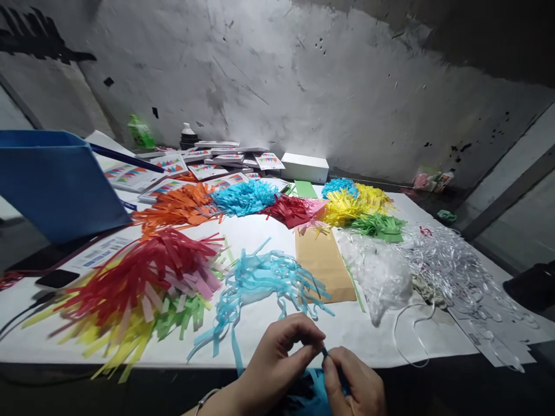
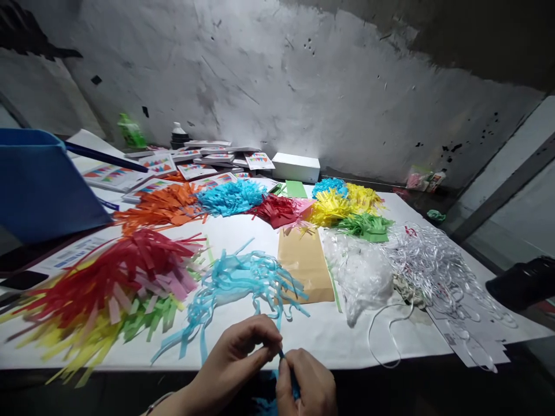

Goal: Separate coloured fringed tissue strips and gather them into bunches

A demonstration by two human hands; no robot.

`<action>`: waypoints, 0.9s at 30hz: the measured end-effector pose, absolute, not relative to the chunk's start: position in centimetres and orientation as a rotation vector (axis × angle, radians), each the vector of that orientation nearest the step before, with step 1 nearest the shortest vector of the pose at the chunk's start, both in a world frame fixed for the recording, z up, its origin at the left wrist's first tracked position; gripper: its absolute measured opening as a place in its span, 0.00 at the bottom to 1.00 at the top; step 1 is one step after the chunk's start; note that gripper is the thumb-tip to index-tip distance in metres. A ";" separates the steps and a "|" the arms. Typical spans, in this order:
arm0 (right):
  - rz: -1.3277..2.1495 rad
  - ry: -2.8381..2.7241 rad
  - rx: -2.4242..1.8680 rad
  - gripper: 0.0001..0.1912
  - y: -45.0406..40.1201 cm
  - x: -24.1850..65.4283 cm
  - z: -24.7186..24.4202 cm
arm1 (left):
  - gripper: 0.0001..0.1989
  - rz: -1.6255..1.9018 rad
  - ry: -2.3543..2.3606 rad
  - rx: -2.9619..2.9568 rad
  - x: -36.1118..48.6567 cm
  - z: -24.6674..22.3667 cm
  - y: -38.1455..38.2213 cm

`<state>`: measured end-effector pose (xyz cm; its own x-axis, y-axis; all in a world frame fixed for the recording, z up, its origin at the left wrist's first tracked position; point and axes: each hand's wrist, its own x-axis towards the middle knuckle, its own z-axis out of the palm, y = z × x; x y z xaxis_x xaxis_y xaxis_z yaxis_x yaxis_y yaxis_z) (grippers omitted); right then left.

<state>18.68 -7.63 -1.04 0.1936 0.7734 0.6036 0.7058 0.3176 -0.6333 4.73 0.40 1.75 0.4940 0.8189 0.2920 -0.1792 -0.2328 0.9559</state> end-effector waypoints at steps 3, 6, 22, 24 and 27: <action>0.129 -1.621 -1.390 0.12 -7.6 19.2 -0.9 | 0.03 1.020 0.562 1.579 4.4 1.5 0.4; 0.154 -1.636 -1.395 0.14 -7.6 19.2 -0.7 | 0.04 0.993 0.531 1.673 3.9 1.8 0.5; 0.240 -1.507 -1.377 0.14 -7.4 17.8 -1.5 | 0.10 0.988 0.517 1.772 2.4 1.7 0.8; 0.291 -1.483 -1.367 0.15 -7.4 17.8 -1.3 | 0.10 0.991 0.513 1.781 2.4 1.7 0.8; 0.292 -1.424 -1.361 0.13 -7.3 17.7 -1.1 | 0.09 1.026 0.527 1.768 2.6 1.8 0.8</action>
<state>17.71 -7.35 -1.07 0.2500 0.8220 0.5117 0.5545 0.3117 -0.7716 2.55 0.77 1.79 0.5478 0.7335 0.4024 -0.1001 -0.4201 0.9019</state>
